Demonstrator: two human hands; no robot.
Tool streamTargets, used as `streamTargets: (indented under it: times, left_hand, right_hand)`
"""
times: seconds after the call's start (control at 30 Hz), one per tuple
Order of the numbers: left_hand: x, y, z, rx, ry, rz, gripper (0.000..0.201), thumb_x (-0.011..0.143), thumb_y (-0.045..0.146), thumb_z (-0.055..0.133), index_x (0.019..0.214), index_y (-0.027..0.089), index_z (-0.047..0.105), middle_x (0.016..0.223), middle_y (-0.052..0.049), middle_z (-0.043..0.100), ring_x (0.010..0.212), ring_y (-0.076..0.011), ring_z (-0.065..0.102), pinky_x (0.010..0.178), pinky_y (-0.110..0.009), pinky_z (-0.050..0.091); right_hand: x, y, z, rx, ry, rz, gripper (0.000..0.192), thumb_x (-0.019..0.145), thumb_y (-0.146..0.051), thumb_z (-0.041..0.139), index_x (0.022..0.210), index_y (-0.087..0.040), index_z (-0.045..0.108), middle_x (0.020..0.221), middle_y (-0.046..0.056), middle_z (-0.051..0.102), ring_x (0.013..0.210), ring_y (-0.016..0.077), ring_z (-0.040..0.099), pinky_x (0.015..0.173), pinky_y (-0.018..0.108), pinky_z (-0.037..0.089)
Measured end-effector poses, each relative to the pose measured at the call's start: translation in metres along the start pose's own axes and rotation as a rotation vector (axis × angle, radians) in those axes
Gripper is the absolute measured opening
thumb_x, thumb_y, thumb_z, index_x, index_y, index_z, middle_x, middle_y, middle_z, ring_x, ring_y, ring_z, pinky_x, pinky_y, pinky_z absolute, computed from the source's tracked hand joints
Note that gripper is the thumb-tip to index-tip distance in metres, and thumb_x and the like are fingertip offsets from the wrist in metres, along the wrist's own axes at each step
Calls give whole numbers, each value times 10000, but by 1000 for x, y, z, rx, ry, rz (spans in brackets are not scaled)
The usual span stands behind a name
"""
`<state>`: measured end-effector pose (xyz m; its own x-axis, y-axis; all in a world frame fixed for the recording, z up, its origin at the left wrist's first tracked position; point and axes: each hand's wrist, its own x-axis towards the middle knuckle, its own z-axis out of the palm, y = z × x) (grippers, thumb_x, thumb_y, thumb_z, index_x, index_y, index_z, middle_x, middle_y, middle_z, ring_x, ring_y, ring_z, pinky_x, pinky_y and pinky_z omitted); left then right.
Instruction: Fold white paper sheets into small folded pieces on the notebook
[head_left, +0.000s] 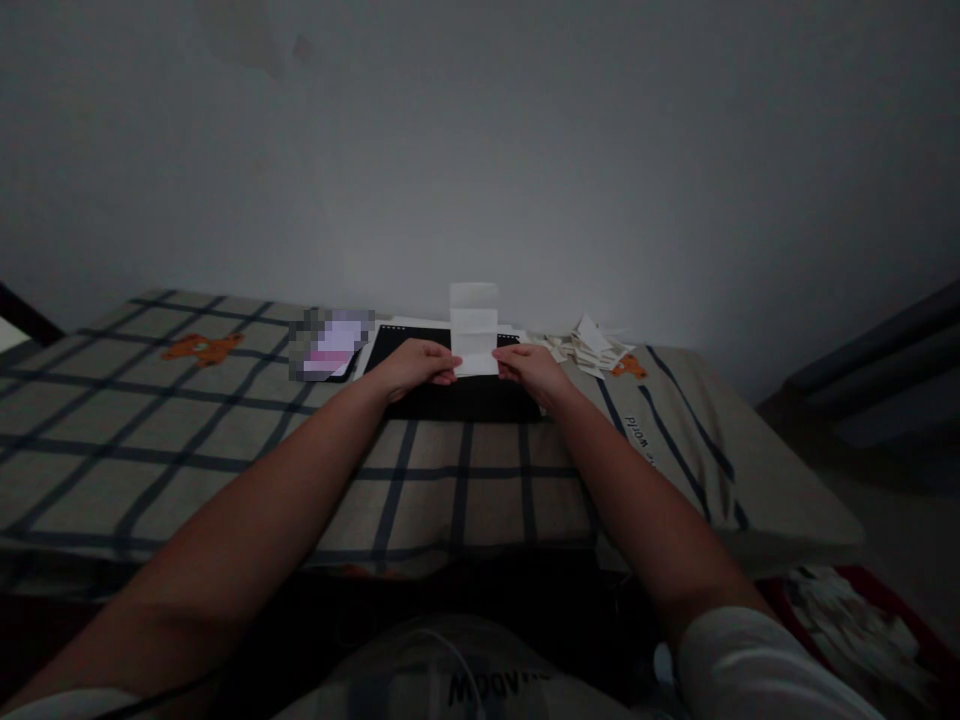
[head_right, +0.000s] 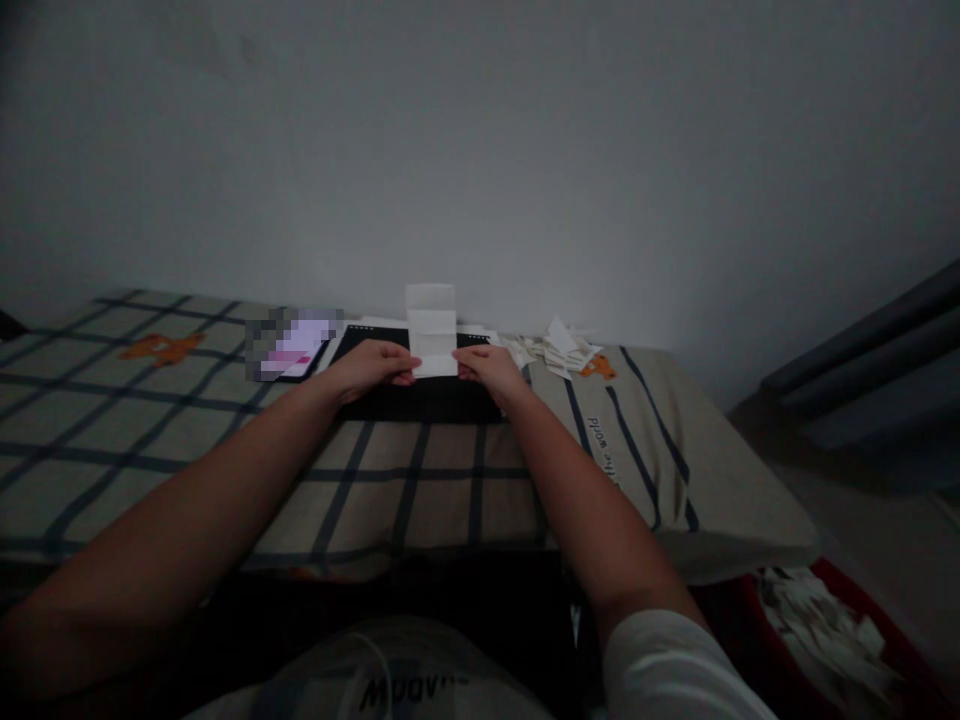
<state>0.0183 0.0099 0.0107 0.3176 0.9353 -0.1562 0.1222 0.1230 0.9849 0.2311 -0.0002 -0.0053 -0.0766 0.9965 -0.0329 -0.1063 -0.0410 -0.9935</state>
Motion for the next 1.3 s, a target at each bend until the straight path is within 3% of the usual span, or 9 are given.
streamTargets:
  times: [0.27,0.47,0.67,0.93,1.07,1.2,1.3]
  left_hand:
    - [-3,1,2,13,-110,-47,92,804,183,701,751,108,697,773,-74,729,671,-96,652,692,-221,523]
    - [-1,0,2,60,-60,-12,130,781,209,717,694,126,667,718,-46,706,599,-74,597,629,-205,489]
    - [4,-4,0,83,76,135,158,783,303,678,754,148,659,699,-27,667,562,-85,541,579,-219,455]
    - [5,-7,-3,371,184,394,243,805,350,539,632,182,517,579,20,553,551,-122,512,556,-246,372]
    - [4,-4,-9,282,233,430,206,733,292,525,582,195,425,562,36,474,549,-121,470,542,-241,338]
    - [2,-1,-13,234,78,358,187,683,291,525,552,189,439,534,42,411,509,-104,382,510,-236,267]
    - [-2,1,-12,254,-70,336,199,666,295,533,538,188,425,544,41,417,514,-101,374,517,-237,264]
  right_hand:
    - [0,-2,2,-46,69,-45,93,727,-210,729,672,-159,676,581,-17,608,552,78,529,592,237,455]
    - [-4,-5,5,-40,82,-34,128,754,-203,718,652,-148,664,573,-4,621,539,78,548,560,216,458]
    - [-4,-4,6,-50,44,-2,165,760,-226,721,634,-138,662,594,15,651,524,73,569,517,190,449]
    - [-2,-3,5,-159,39,-64,163,783,-250,684,668,-140,650,590,11,645,501,82,562,525,215,459]
    - [-2,-4,-1,-293,148,-252,192,822,-326,629,732,-159,650,565,-14,605,507,98,548,536,233,445]
    - [-11,-13,-6,-552,301,-689,195,851,-345,603,814,-172,683,728,29,665,676,140,598,672,283,475]
    - [-16,-19,-8,-741,199,-889,211,879,-345,580,927,-187,710,889,63,698,857,178,620,815,332,478]
